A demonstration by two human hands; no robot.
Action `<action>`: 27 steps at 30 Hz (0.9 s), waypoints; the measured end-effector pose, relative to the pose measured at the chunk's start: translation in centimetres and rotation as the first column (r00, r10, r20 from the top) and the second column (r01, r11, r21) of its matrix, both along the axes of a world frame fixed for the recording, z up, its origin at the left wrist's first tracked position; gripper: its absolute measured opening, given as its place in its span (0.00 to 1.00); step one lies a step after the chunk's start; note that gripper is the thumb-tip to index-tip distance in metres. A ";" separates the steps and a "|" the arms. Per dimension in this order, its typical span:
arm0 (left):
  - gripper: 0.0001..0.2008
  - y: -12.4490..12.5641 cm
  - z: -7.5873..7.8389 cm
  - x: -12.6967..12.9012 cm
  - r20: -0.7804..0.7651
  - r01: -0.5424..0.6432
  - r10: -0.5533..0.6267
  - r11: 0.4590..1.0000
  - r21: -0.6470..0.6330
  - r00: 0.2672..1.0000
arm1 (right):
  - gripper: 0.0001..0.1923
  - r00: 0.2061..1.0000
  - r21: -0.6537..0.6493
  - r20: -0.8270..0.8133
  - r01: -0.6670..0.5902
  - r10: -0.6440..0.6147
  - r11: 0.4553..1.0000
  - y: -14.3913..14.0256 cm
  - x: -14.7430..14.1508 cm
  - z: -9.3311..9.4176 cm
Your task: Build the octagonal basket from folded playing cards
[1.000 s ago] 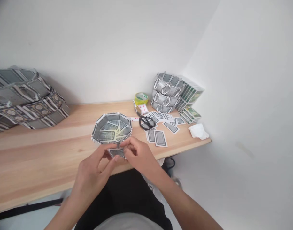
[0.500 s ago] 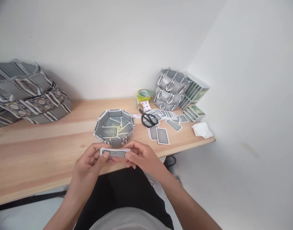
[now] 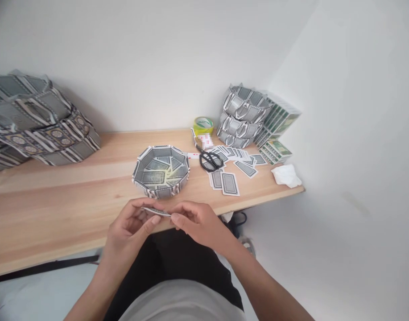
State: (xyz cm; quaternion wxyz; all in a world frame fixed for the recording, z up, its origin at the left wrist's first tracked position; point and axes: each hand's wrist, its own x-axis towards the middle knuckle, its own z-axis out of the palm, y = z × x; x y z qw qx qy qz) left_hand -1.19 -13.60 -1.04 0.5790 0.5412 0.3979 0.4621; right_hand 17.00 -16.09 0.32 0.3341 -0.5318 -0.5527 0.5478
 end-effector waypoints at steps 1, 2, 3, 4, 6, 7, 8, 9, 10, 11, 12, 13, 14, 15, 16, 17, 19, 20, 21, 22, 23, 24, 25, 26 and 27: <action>0.10 0.0 -0.2 -0.1 -0.002 0.005 -0.005 1.000 0.012 1.000 | 0.11 1.000 -0.006 -0.019 -0.011 0.011 1.000 -0.1 0.0 0.0; 0.10 0.0 -0.3 -0.2 -0.011 0.004 -0.004 1.000 0.021 1.000 | 0.11 0.999 -0.008 -0.043 -0.021 0.021 1.000 -0.1 0.0 0.0; 0.10 0.0 -0.4 -0.2 -0.023 0.003 -0.002 1.000 0.027 1.000 | 0.10 0.997 -0.006 -0.066 -0.027 0.027 1.000 -0.2 0.0 -0.1; 0.10 -0.1 -0.4 -0.3 -0.034 0.008 -0.007 1.000 0.030 0.999 | 0.09 0.996 -0.002 -0.082 -0.030 0.030 1.000 -0.2 -0.1 -0.1; 0.11 -0.1 -0.4 -0.4 -0.056 0.040 -0.038 0.999 0.025 0.998 | 0.07 0.995 0.010 -0.091 -0.036 0.037 0.999 -0.3 -0.2 -0.3; 0.11 -0.2 -0.4 -0.4 -0.065 0.055 -0.053 0.998 0.020 0.996 | 0.07 0.995 0.010 -0.091 -0.037 0.038 0.999 -0.3 -0.2 -0.4; 0.11 -0.2 -0.4 -0.5 -0.072 0.069 -0.068 0.998 0.013 0.995 | 0.06 0.995 0.005 -0.094 -0.036 0.036 0.999 -0.3 -0.2 -0.6; 0.11 -0.2 -0.4 -0.5 -0.075 0.076 -0.076 0.997 0.006 0.994 | 0.06 0.994 -0.009 -0.105 -0.035 0.034 0.999 -0.3 -0.2 -0.7; 0.10 -0.3 -0.4 -0.5 -0.071 0.082 -0.082 0.997 -0.003 0.994 | 0.07 0.992 -0.029 -0.123 -0.041 0.037 0.999 -0.3 -0.2 -0.8; 0.11 -0.3 -0.5 -0.5 -0.060 0.089 -0.089 0.996 -0.009 0.994 | 0.07 0.988 -0.053 -0.145 -0.053 0.045 0.997 -0.3 -0.1 -0.8; 0.11 -0.3 -0.5 -0.5 -0.041 0.095 -0.096 0.995 -0.012 0.995 | 0.08 0.984 -0.075 -0.169 -0.067 0.053 0.995 -0.3 -0.1 -0.9; 0.12 -0.3 -0.6 -0.5 -0.020 0.101 -0.101 0.995 -0.013 0.995 | 0.09 0.979 -0.094 -0.193 -0.084 0.065 0.992 -0.2 0.0 -0.9; 0.12 -0.3 -0.6 -0.5 0.000 0.099 -0.099 0.995 -0.012 0.995 | 0.11 0.974 -0.106 -0.214 -0.100 0.076 0.989 -0.2 0.0 -0.9; 0.11 -0.3 -0.6 -0.5 0.011 0.095 -0.094 0.995 -0.010 0.995 | 0.12 0.969 -0.114 -0.233 -0.113 0.084 0.987 -0.2 0.1 -0.8; 0.10 -0.3 -0.6 -0.5 0.014 0.090 -0.090 0.996 -0.011 0.996 | 0.13 0.964 -0.122 -0.251 -0.119 0.086 0.985 -0.2 0.1 -0.8; 0.08 -0.3 -0.6 -0.5 0.011 0.084 -0.084 0.996 -0.019 0.996 | 0.14 0.958 -0.131 -0.276 -0.124 0.084 0.984 -0.2 0.1 -0.8; 0.08 -0.3 -0.5 -0.5 0.008 0.080 -0.080 0.995 -0.061 0.997 | 0.15 0.926 -0.165 -0.369 -0.152 0.082 0.974 -0.3 0.1 -0.9; 0.08 -0.3 -0.5 -0.5 0.014 0.090 -0.089 0.992 -0.088 0.996 | 0.15 0.896 -0.186 -0.438 -0.176 0.079 0.967 -0.3 0.1 -1.1; 0.10 -0.3 -0.4 -0.6 0.028 0.104 -0.101 0.988 -0.115 0.994 | 0.15 0.855 -0.209 -0.514 -0.205 0.070 0.956 -0.4 0.1 -1.4; 0.11 -0.4 -0.4 -0.6 0.046 0.114 -0.109 0.984 -0.140 0.993 | 0.16 0.806 -0.232 -0.590 -0.235 0.055 0.944 -0.5 0.1 -1.7; 0.12 -0.4 -0.3 -0.6 0.063 0.126 -0.117 0.979 -0.162 0.991 | 0.17 0.755 -0.254 -0.654 -0.262 0.034 0.931 -0.5 0.0 -2.1; 0.14 -0.4 -0.3 -0.7 0.081 0.140 -0.127 0.974 -0.180 0.989 | 0.18 0.712 -0.276 -0.702 -0.281 0.007 0.919 -0.6 0.0 -2.6; 0.15 -0.4 -0.3 -0.7 0.098 0.149 -0.132 0.969 -0.197 0.986 | 0.19 0.681 -0.297 -0.732 -0.295 -0.019 0.908 -0.8 -0.1 -3.0; 0.17 -0.4 -0.3 -0.7 0.114 0.153 -0.132 0.965 -0.212 0.985 | 0.20 0.660 -0.318 -0.750 -0.303 -0.043 0.898 -0.9 -0.1 -3.4; 0.18 -0.4 -0.3 -0.7 0.127 0.155 -0.130 0.963 -0.221 0.983 | 0.20 0.648 -0.333 -0.759 -0.306 -0.061 0.892 -1.0 -0.2 -3.7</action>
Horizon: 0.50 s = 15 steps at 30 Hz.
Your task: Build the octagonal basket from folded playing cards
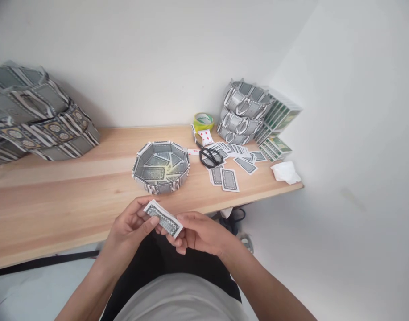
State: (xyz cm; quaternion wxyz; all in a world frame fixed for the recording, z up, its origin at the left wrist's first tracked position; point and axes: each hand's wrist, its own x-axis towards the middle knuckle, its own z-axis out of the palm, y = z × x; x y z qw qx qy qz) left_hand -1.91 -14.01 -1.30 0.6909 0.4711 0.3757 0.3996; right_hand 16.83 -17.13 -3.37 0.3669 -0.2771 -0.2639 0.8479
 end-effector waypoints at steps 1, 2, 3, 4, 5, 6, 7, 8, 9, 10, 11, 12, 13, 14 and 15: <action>0.18 0.0 0.0 0.0 0.011 0.000 0.000 1.000 -0.006 1.000 | 0.20 1.000 -0.012 -0.008 0.002 -0.002 1.000 -0.1 0.0 -0.3; 0.19 0.0 -0.1 0.1 0.021 -0.003 0.003 1.000 -0.008 1.000 | 0.20 1.000 -0.019 -0.010 0.005 -0.005 1.000 -0.3 -0.1 -0.5; 0.19 0.0 -0.1 0.1 0.028 -0.009 0.009 1.000 -0.008 1.000 | 0.21 1.000 -0.021 -0.010 0.009 -0.009 1.000 -0.4 -0.1 -0.6; 0.18 0.0 -0.2 0.2 0.033 -0.011 0.012 1.000 -0.007 0.999 | 0.21 1.000 -0.021 -0.009 0.011 -0.011 1.000 -0.6 -0.2 -0.7; 0.18 0.0 -0.4 0.3 0.037 -0.014 0.014 1.000 -0.006 0.999 | 0.21 1.000 -0.020 -0.006 0.015 -0.015 1.000 -0.7 -0.2 -0.7; 0.18 0.0 -0.5 0.3 0.036 -0.017 0.017 1.000 -0.007 0.999 | 0.20 1.000 -0.021 -0.002 0.025 -0.025 0.999 -0.8 -0.3 -0.7; 0.18 0.0 -0.7 0.3 0.033 -0.020 0.020 1.000 -0.010 0.999 | 0.20 0.999 -0.027 -0.001 0.039 -0.039 0.999 -0.8 -0.4 -0.7; 0.18 0.0 -0.9 0.4 0.031 -0.023 0.023 1.000 -0.014 0.999 | 0.19 0.998 -0.040 -0.004 0.058 -0.058 0.998 -0.9 -0.5 -0.6; 0.18 0.1 -1.0 0.4 0.032 -0.022 0.023 0.999 -0.022 0.999 | 0.19 0.997 -0.058 -0.011 0.076 -0.077 0.995 -1.0 -0.5 -0.6; 0.18 0.1 -1.2 0.4 0.037 -0.020 0.022 0.999 -0.032 0.999 | 0.19 0.996 -0.079 -0.019 0.091 -0.093 0.993 -1.0 -0.6 -0.6; 0.17 0.1 -1.3 0.4 0.045 -0.016 0.018 0.999 -0.042 0.999 | 0.19 0.994 -0.096 -0.027 0.104 -0.107 0.990 -1.1 -0.7 -0.6; 0.18 0.1 -1.3 0.3 0.052 -0.013 0.016 0.999 -0.052 0.999 | 0.20 0.993 -0.106 -0.032 0.114 -0.118 0.988 -1.2 -0.8 -0.6; 0.18 0.1 -1.3 0.3 0.059 -0.008 0.012 0.998 -0.060 0.998 | 0.20 0.992 -0.107 -0.034 0.121 -0.125 0.987 -1.2 -0.9 -0.6; 0.17 0.1 -1.3 0.3 0.063 -0.001 0.005 0.998 -0.067 0.998 | 0.20 0.991 -0.098 -0.032 0.123 -0.127 0.988 -1.3 -1.0 -0.5; 0.17 0.1 -1.3 0.3 0.065 0.008 -0.003 0.997 -0.077 0.998 | 0.20 0.992 -0.078 -0.027 0.121 -0.124 0.990 -1.4 -1.0 -0.5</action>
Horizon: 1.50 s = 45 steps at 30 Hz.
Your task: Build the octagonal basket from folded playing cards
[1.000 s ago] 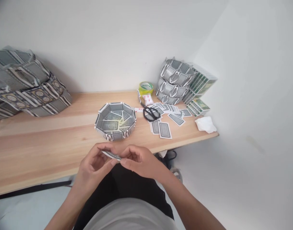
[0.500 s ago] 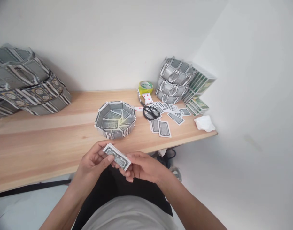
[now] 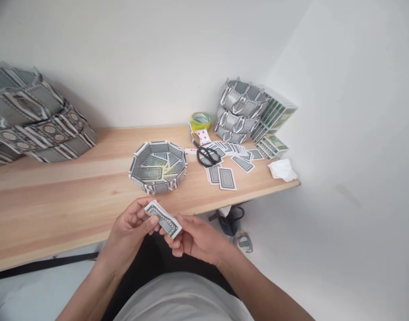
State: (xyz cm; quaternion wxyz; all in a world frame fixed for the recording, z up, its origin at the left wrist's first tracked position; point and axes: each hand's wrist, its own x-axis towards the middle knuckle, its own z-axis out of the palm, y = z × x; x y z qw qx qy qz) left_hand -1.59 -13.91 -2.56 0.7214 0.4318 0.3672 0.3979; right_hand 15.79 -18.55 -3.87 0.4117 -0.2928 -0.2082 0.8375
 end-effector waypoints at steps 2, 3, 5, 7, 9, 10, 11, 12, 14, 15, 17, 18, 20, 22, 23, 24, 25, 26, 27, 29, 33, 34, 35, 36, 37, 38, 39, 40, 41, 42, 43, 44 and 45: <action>0.16 0.0 0.1 0.1 0.004 0.011 -0.011 1.000 -0.027 1.000 | 0.20 0.998 0.064 0.056 0.016 -0.019 0.998 -0.2 -0.2 0.2; 0.16 0.0 0.2 0.1 0.008 0.010 -0.009 0.999 -0.038 1.000 | 0.20 0.992 0.105 0.119 0.034 -0.046 0.994 -0.3 -0.3 0.3; 0.15 -0.1 0.2 0.3 0.007 -0.015 0.016 0.999 -0.048 1.000 | 0.19 0.943 0.210 0.305 0.067 -0.131 0.975 -0.5 -0.5 0.7; 0.13 -0.2 0.1 0.6 0.002 -0.048 0.048 0.998 -0.034 0.999 | 0.17 0.829 0.326 0.511 0.059 -0.229 0.944 -0.7 -0.6 1.1; 0.12 -0.3 0.0 0.8 0.002 -0.081 0.081 0.997 -0.018 0.997 | 0.16 0.676 0.431 0.666 -0.003 -0.316 0.902 -0.9 -0.6 1.7; 0.12 -0.4 -0.2 0.9 0.006 -0.098 0.098 0.995 -0.018 0.995 | 0.15 0.606 0.470 0.714 -0.043 -0.351 0.882 -1.1 -0.6 1.9; 0.11 -0.5 -0.3 1.0 0.012 -0.111 0.111 0.994 -0.021 0.994 | 0.14 0.555 0.492 0.746 -0.086 -0.368 0.867 -1.2 -0.5 2.1; 0.11 -0.5 -0.4 1.0 0.016 -0.122 0.123 0.992 -0.027 0.992 | 0.13 0.531 0.499 0.763 -0.122 -0.368 0.858 -1.2 -0.5 2.2; 0.10 -0.7 -0.5 1.2 0.009 -0.138 0.138 0.990 -0.032 0.990 | 0.11 0.564 0.482 0.758 -0.145 -0.328 0.864 -1.3 -0.4 2.4; 0.10 -0.9 -0.5 1.2 -0.003 -0.140 0.140 0.990 -0.027 0.990 | 0.10 0.600 0.461 0.742 -0.134 -0.299 0.877 -1.3 -0.4 2.4; 0.10 -1.1 -0.4 1.4 -0.032 -0.147 0.147 0.989 -0.006 0.989 | 0.08 0.650 0.416 0.712 -0.088 -0.265 0.905 -1.1 -0.3 2.2; 0.10 -1.3 -0.2 1.5 -0.042 -0.149 0.149 0.989 0.002 0.988 | 0.06 0.663 0.395 0.704 -0.069 -0.254 0.916 -1.0 -0.2 2.1; 0.10 -1.5 0.1 1.7 -0.043 -0.144 0.144 0.990 0.003 0.989 | 0.06 0.677 0.370 0.698 -0.061 -0.234 0.927 -0.8 0.1 2.0; 0.10 -1.6 0.4 1.9 -0.033 -0.130 0.130 0.991 -0.011 0.991 | 0.09 0.682 0.370 0.697 -0.075 -0.223 0.926 -0.6 0.3 1.9; 0.10 -1.7 0.5 2.0 -0.031 -0.119 0.119 0.993 -0.017 0.992 | 0.10 0.667 0.377 0.708 -0.083 -0.229 0.923 -0.6 0.4 1.9; 0.10 -1.7 0.5 2.1 -0.033 -0.105 0.104 0.994 -0.020 0.994 | 0.11 0.633 0.391 0.731 -0.082 -0.256 0.917 -0.6 0.4 2.0; 0.11 -1.8 0.5 2.2 -0.040 -0.085 0.084 0.996 -0.021 0.996 | 0.11 0.576 0.413 0.761 -0.072 -0.300 0.908 -0.7 0.4 2.0; 0.11 -1.8 0.4 2.3 -0.048 -0.061 0.060 0.998 -0.020 0.997 | 0.12 0.504 0.437 0.789 -0.060 -0.350 0.898 -0.7 0.3 2.1; 0.12 -1.9 0.2 2.4 -0.056 -0.034 0.033 0.999 -0.018 0.998 | 0.12 0.431 0.461 0.810 -0.051 -0.397 0.886 -0.9 0.2 2.2; 0.13 -2.1 -0.2 2.5 -0.058 -0.004 0.003 1.000 -0.012 0.998 | 0.12 0.331 0.496 0.827 -0.047 -0.455 0.867 -1.0 0.1 2.3; 0.12 -2.4 -0.6 2.6 -0.087 -0.005 0.006 1.000 0.019 0.996 | 0.13 0.462 0.493 0.783 -0.054 -0.416 0.868 -0.8 0.2 2.4; 0.13 -2.4 -0.5 2.5 -0.102 0.010 -0.008 1.000 0.021 0.995 | 0.13 0.539 0.477 0.750 -0.041 -0.383 0.878 -0.7 0.3 2.4; 0.15 -2.5 -0.4 2.4 -0.111 0.033 -0.031 0.999 0.017 0.993 | 0.14 0.611 0.451 0.713 -0.026 -0.343 0.892 -0.5 0.5 2.5; 0.16 -2.4 -0.2 2.2 -0.111 0.062 -0.061 0.998 0.007 0.992 | 0.15 0.672 0.418 0.677 -0.013 -0.302 0.908 -0.3 0.6 2.5; 0.18 -2.4 0.0 2.1 -0.100 0.095 -0.095 0.995 -0.006 0.990 | 0.16 0.720 0.384 0.642 -0.004 -0.264 0.923 -0.2 0.8 2.4; 0.20 -2.3 0.1 1.9 -0.081 0.127 -0.128 0.992 -0.017 0.988 | 0.17 0.759 0.352 0.609 0.001 -0.230 0.936 -0.1 0.9 2.3; 0.22 -2.2 0.2 1.7 -0.061 0.157 -0.159 0.987 -0.027 0.985 | 0.18 0.795 0.324 0.573 0.005 -0.200 0.946 -0.1 1.0 2.1; 0.24 -2.0 0.3 1.5 -0.042 0.182 -0.183 0.983 -0.034 0.982 | 0.18 0.829 0.303 0.531 0.011 -0.178 0.953 -0.1 1.0 1.9; 0.26 -1.9 0.2 1.4 -0.028 0.202 -0.203 0.979 -0.038 0.979 | 0.19 0.856 0.287 0.490 0.019 -0.164 0.958 -0.1 1.0 1.7; 0.27 -1.8 0.2 1.2 -0.019 0.219 -0.220 0.975 -0.041 0.975 | 0.19 0.875 0.275 0.457 0.031 -0.159 0.961 -0.1 1.0 1.5; 0.28 -1.7 0.0 1.1 -0.013 0.230 -0.231 0.972 -0.044 0.973 | 0.18 0.883 0.267 0.440 0.042 -0.161 0.963 -0.2 0.9 1.3; 0.29 -1.6 -0.1 1.0 -0.011 0.240 -0.241 0.970 -0.045 0.971 | 0.18 0.881 0.267 0.442 0.051 -0.170 0.962 -0.2 0.8 1.2; 0.29 -1.6 -0.3 1.0 -0.011 0.245 -0.246 0.969 -0.045 0.969 | 0.18 0.868 0.278 0.461 0.056 -0.184 0.959 -0.3 0.8 1.2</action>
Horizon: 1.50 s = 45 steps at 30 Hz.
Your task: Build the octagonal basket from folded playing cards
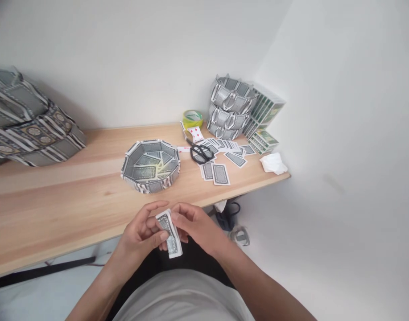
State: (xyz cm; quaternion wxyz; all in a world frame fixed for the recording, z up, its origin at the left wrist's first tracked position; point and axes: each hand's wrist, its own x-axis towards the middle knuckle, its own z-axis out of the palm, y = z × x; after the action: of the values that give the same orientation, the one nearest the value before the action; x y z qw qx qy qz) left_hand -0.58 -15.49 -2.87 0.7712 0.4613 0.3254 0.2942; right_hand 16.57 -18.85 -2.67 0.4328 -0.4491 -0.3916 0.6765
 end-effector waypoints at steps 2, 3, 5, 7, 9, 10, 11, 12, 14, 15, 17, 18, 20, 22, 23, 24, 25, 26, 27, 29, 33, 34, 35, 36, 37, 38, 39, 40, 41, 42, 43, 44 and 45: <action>0.29 0.0 -0.3 0.0 -0.001 -0.009 0.009 1.000 0.004 1.000 | 0.17 0.996 0.040 0.088 0.020 -0.024 0.999 -0.1 -0.1 0.2; 0.29 0.0 -0.4 0.1 0.000 -0.018 0.018 1.000 0.006 1.000 | 0.17 0.991 0.056 0.133 0.023 -0.030 0.998 -0.1 -0.1 0.3; 0.29 0.1 -0.4 0.2 0.001 -0.038 0.038 0.999 0.002 0.999 | 0.18 0.980 0.066 0.193 0.028 -0.040 0.997 -0.2 -0.1 0.6; 0.29 0.1 -0.3 0.3 0.001 -0.047 0.047 0.999 -0.006 0.999 | 0.18 0.977 0.064 0.207 0.036 -0.049 0.997 -0.3 0.0 0.8; 0.29 0.3 -0.2 0.4 -0.005 -0.049 0.049 0.999 -0.006 0.999 | 0.19 0.983 0.089 0.176 0.037 -0.052 0.995 -0.3 0.0 1.0; 0.29 0.3 -0.1 0.5 -0.008 -0.046 0.046 0.999 -0.004 0.999 | 0.20 0.987 0.107 0.153 0.035 -0.051 0.994 -0.4 0.1 1.0; 0.29 0.4 0.0 0.5 -0.007 -0.039 0.039 0.999 -0.002 0.999 | 0.20 0.990 0.119 0.133 0.034 -0.050 0.992 -0.3 0.1 1.1; 0.29 0.5 0.1 0.5 -0.005 -0.031 0.031 1.000 0.001 1.000 | 0.20 0.991 0.122 0.122 0.035 -0.050 0.992 -0.3 0.2 1.2; 0.29 0.5 0.2 0.4 0.004 -0.005 0.005 1.000 0.004 1.000 | 0.17 0.989 0.105 0.136 0.037 -0.051 0.994 -0.2 0.4 1.3; 0.29 0.5 0.2 0.4 0.008 0.009 -0.009 1.000 0.004 1.000 | 0.16 0.987 0.092 0.151 0.036 -0.050 0.995 -0.2 0.5 1.3; 0.29 0.5 0.4 0.3 0.016 0.038 -0.038 0.999 0.005 0.999 | 0.15 0.988 0.071 0.149 0.020 -0.031 0.997 -0.1 0.6 1.2; 0.28 0.4 0.4 0.2 0.020 0.045 -0.045 0.999 0.005 0.999 | 0.15 0.990 0.063 0.137 0.011 -0.019 0.998 -0.1 0.6 1.1; 0.28 0.3 0.4 0.1 0.025 0.044 -0.044 0.999 0.007 0.999 | 0.15 0.992 0.047 0.127 0.000 -0.006 0.999 -0.1 0.6 1.0; 0.28 0.3 0.3 0.0 0.021 0.042 -0.042 0.999 0.008 0.999 | 0.14 0.987 0.036 0.163 -0.004 -0.002 0.999 -0.2 0.6 1.0; 0.27 0.3 0.1 0.1 0.015 0.042 -0.042 0.999 0.007 0.999 | 0.14 0.980 0.040 0.199 -0.002 -0.006 0.999 -0.2 0.5 1.1; 0.27 0.3 -0.1 0.1 0.008 0.041 -0.041 0.999 0.005 0.999 | 0.12 0.971 0.051 0.239 -0.008 -0.005 0.999 -0.3 0.5 1.3; 0.26 0.3 -0.3 0.2 0.001 0.034 -0.034 0.999 0.001 0.999 | 0.11 0.959 0.071 0.282 -0.022 0.001 0.997 -0.3 0.5 1.5; 0.26 0.4 -0.5 0.4 -0.006 0.017 -0.017 1.000 -0.003 1.000 | 0.09 0.943 0.097 0.333 -0.040 0.005 0.994 -0.4 0.5 1.7; 0.26 0.4 -0.6 0.5 -0.013 -0.009 0.009 1.000 -0.007 1.000 | 0.07 0.918 0.129 0.397 -0.057 0.001 0.990 -0.4 0.4 1.9; 0.23 0.4 -0.5 0.8 -0.027 -0.077 0.077 0.997 -0.014 0.997 | 0.05 0.830 0.200 0.555 -0.075 -0.050 0.977 -0.5 0.2 2.1; 0.15 0.2 0.8 1.2 -0.057 -0.122 0.121 0.992 -0.020 0.991 | 0.09 0.507 0.371 0.805 -0.025 -0.308 0.928 -0.5 -0.6 2.0; 0.15 0.1 1.1 1.3 -0.066 -0.114 0.113 0.993 -0.013 0.991 | 0.08 0.450 0.399 0.825 -0.032 -0.343 0.917 -0.5 -0.8 1.9; 0.15 0.1 1.3 1.4 -0.079 -0.113 0.113 0.994 0.000 0.990 | 0.08 0.418 0.415 0.834 -0.048 -0.359 0.909 -0.5 -1.0 1.9; 0.15 0.1 1.4 1.5 -0.097 -0.119 0.120 0.993 0.017 0.988 | 0.07 0.413 0.420 0.837 -0.064 -0.359 0.905 -0.4 -1.1 1.9; 0.15 0.1 1.3 1.5 -0.113 -0.130 0.133 0.991 0.035 0.985 | 0.07 0.430 0.416 0.833 -0.072 -0.348 0.906 -0.4 -1.1 2.0; 0.14 0.2 1.2 1.5 -0.126 -0.139 0.144 0.989 0.050 0.981 | 0.07 0.464 0.408 0.821 -0.066 -0.333 0.911 -0.3 -1.0 2.1; 0.14 0.2 1.0 1.5 -0.133 -0.142 0.149 0.988 0.061 0.980 | 0.08 0.511 0.389 0.800 -0.044 -0.314 0.920 -0.2 -0.8 2.2; 0.14 0.3 0.7 1.5 -0.133 -0.136 0.144 0.989 0.066 0.981 | 0.09 0.573 0.356 0.769 -0.013 -0.285 0.934 0.0 -0.5 2.4; 0.14 0.3 0.5 1.5 -0.127 -0.127 0.135 0.990 0.065 0.983 | 0.11 0.646 0.305 0.724 0.016 -0.242 0.952 0.1 -0.1 2.5; 0.13 0.4 0.3 1.4 -0.121 -0.122 0.129 0.991 0.061 0.984 | 0.12 0.723 0.238 0.664 0.034 -0.189 0.971 0.3 0.3 2.5; 0.13 0.4 0.1 1.3 -0.117 -0.121 0.127 0.991 0.056 0.985 | 0.14 0.792 0.173 0.594 0.043 -0.139 0.984 0.5 0.6 2.4; 0.12 0.5 0.0 1.3 -0.113 -0.120 0.125 0.992 0.050 0.986 | 0.15 0.845 0.115 0.525 0.048 -0.102 0.992 0.7 0.9 2.3; 0.12 0.5 0.0 1.2 -0.109 -0.119 0.123 0.992 0.044 0.986 | 0.16 0.883 0.070 0.464 0.051 -0.078 0.996 0.8 1.2 2.2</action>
State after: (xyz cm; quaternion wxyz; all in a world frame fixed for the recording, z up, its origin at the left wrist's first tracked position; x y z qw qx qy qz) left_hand 0.64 -15.01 -2.85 0.7239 0.4707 0.3898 0.3202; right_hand 17.77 -18.04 -0.48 0.3609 -0.5988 -0.4876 0.5229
